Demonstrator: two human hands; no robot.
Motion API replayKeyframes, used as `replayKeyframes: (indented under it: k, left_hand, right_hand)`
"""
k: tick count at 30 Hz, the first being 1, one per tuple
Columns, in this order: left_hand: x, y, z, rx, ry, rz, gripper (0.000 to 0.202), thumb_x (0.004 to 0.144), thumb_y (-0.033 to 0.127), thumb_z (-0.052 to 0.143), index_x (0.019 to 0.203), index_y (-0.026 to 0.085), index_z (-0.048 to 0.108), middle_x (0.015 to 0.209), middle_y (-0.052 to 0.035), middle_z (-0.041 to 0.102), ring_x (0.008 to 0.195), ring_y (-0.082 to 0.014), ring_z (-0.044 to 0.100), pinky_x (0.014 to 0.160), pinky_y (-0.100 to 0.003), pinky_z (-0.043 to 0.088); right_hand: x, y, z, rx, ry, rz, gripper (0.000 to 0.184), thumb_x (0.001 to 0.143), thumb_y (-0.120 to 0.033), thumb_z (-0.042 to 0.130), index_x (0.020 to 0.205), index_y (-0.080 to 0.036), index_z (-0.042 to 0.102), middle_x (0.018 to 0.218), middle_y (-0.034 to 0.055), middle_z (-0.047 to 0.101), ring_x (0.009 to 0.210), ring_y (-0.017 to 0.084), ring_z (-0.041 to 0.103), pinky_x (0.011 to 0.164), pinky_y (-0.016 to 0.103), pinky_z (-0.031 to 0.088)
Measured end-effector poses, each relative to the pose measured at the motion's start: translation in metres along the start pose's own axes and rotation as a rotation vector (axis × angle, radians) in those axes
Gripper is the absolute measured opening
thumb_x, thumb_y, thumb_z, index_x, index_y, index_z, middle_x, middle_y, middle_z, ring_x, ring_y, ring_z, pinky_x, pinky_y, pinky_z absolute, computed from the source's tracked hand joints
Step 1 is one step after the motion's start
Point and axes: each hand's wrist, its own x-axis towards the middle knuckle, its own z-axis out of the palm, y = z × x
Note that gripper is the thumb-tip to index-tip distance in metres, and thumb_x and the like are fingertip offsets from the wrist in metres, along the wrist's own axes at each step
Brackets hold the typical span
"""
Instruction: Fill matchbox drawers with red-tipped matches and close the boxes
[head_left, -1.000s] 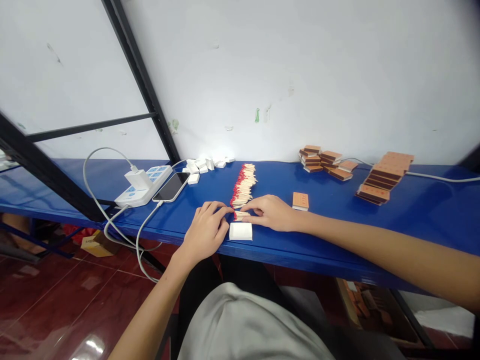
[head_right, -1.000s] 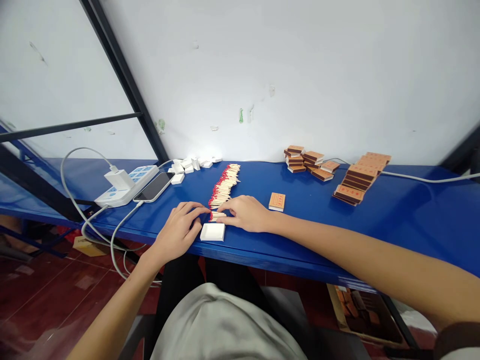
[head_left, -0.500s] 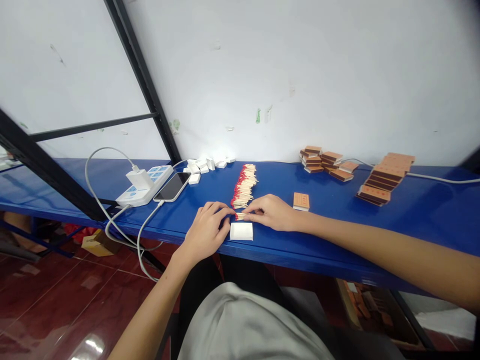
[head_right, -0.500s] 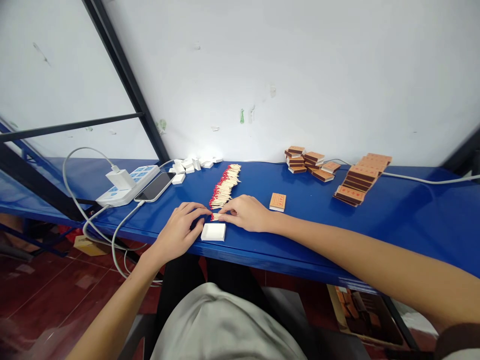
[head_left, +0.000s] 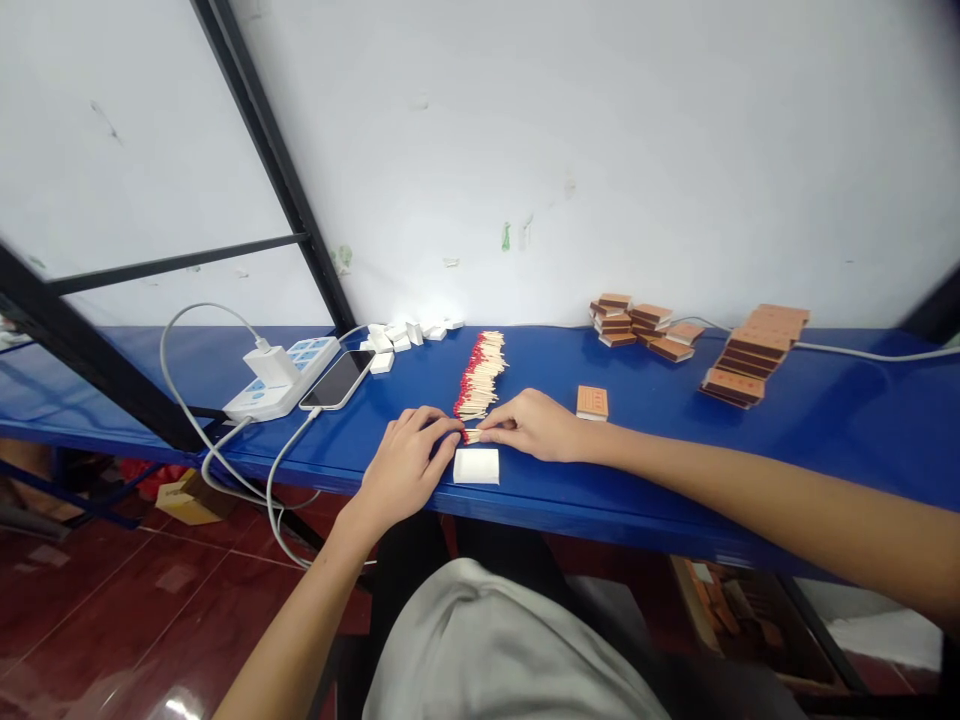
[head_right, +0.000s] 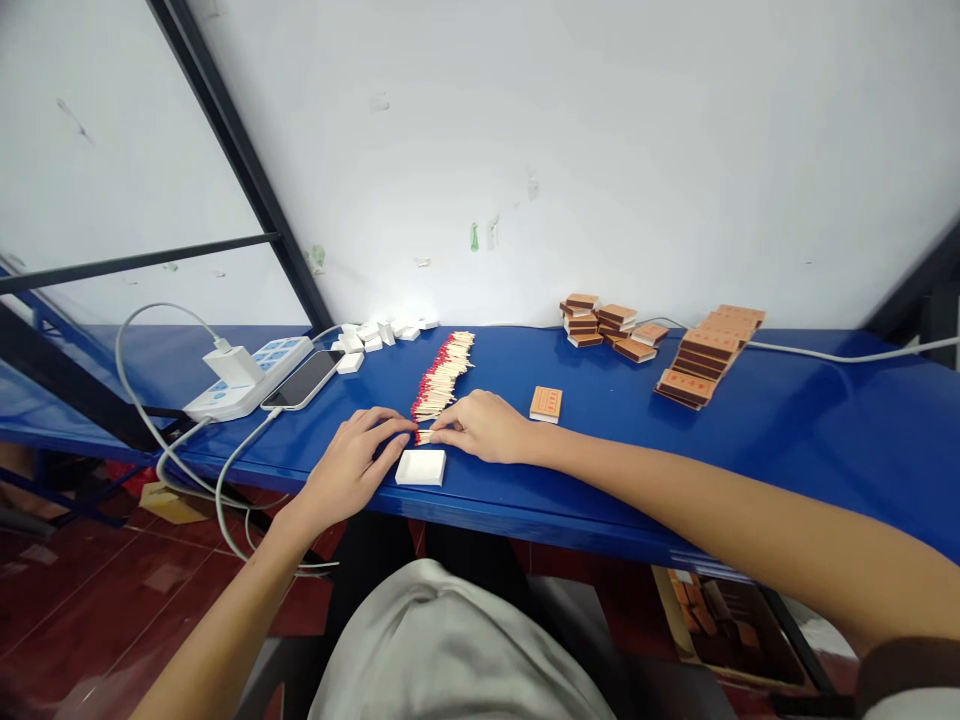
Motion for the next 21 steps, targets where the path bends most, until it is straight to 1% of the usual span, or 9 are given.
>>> replayKeyframes:
  k: [4,7,9,12,16,21]
  left_hand:
    - [0.001,-0.001,0.0,-0.005,-0.021,-0.021,0.035,0.104,0.038,0.038,0.119,0.027,0.068,0.121,-0.0063,0.062,0.109,-0.0246,0.056,0.094,-0.043,0.043]
    - [0.001,-0.002,0.0,-0.015,-0.023,-0.028,0.033,0.103,0.039,0.04,0.118,0.027,0.069,0.121,-0.006,0.062,0.11,-0.0246,0.055,0.096,-0.044,0.043]
    - [0.002,-0.002,0.001,-0.027,-0.023,-0.034,0.033,0.103,0.04,0.042,0.116,0.027,0.069,0.12,-0.0059,0.062,0.11,-0.0248,0.056,0.098,-0.044,0.043]
    - [0.004,-0.003,0.002,-0.062,-0.017,-0.04,0.033,0.102,0.041,0.044,0.114,0.026,0.071,0.119,-0.0061,0.062,0.11,-0.0249,0.055,0.1,-0.044,0.043]
    - [0.005,-0.005,0.004,-0.093,0.007,-0.044,0.033,0.101,0.041,0.047,0.112,0.025,0.073,0.117,-0.0067,0.064,0.11,-0.0249,0.056,0.1,-0.043,0.044]
    - [0.006,-0.006,0.005,-0.102,0.005,-0.064,0.034,0.1,0.044,0.048,0.111,0.025,0.074,0.116,-0.0063,0.064,0.108,-0.0247,0.056,0.099,-0.042,0.045]
  right_hand:
    - [0.002,-0.005,-0.002,0.02,-0.007,0.064,0.02,0.094,-0.032,0.064,0.1,-0.022,0.08,0.083,0.0028,0.078,0.065,0.014,0.063,0.064,0.025,0.039]
    - [0.003,-0.011,-0.003,0.014,0.002,0.153,0.017,0.093,-0.031,0.066,0.098,-0.022,0.08,0.07,0.0002,0.072,0.061,0.012,0.058,0.061,0.024,0.036]
    - [0.003,-0.014,-0.003,-0.006,0.005,0.188,0.017,0.093,-0.032,0.066,0.098,-0.023,0.08,0.065,-0.001,0.068,0.06,0.012,0.056,0.061,0.024,0.034]
    - [0.004,-0.015,-0.003,-0.04,0.013,0.181,0.019,0.094,-0.033,0.064,0.1,-0.023,0.079,0.065,-0.0012,0.066,0.06,0.012,0.054,0.062,0.024,0.033]
    - [0.005,-0.015,-0.002,-0.074,-0.006,0.154,0.02,0.095,-0.032,0.061,0.1,-0.023,0.077,0.067,-0.0003,0.066,0.061,0.013,0.055,0.062,0.024,0.033]
    - [0.004,-0.017,0.001,-0.094,0.015,0.157,0.025,0.099,-0.038,0.055,0.098,-0.023,0.075,0.07,0.0001,0.066,0.063,0.013,0.056,0.062,0.025,0.031]
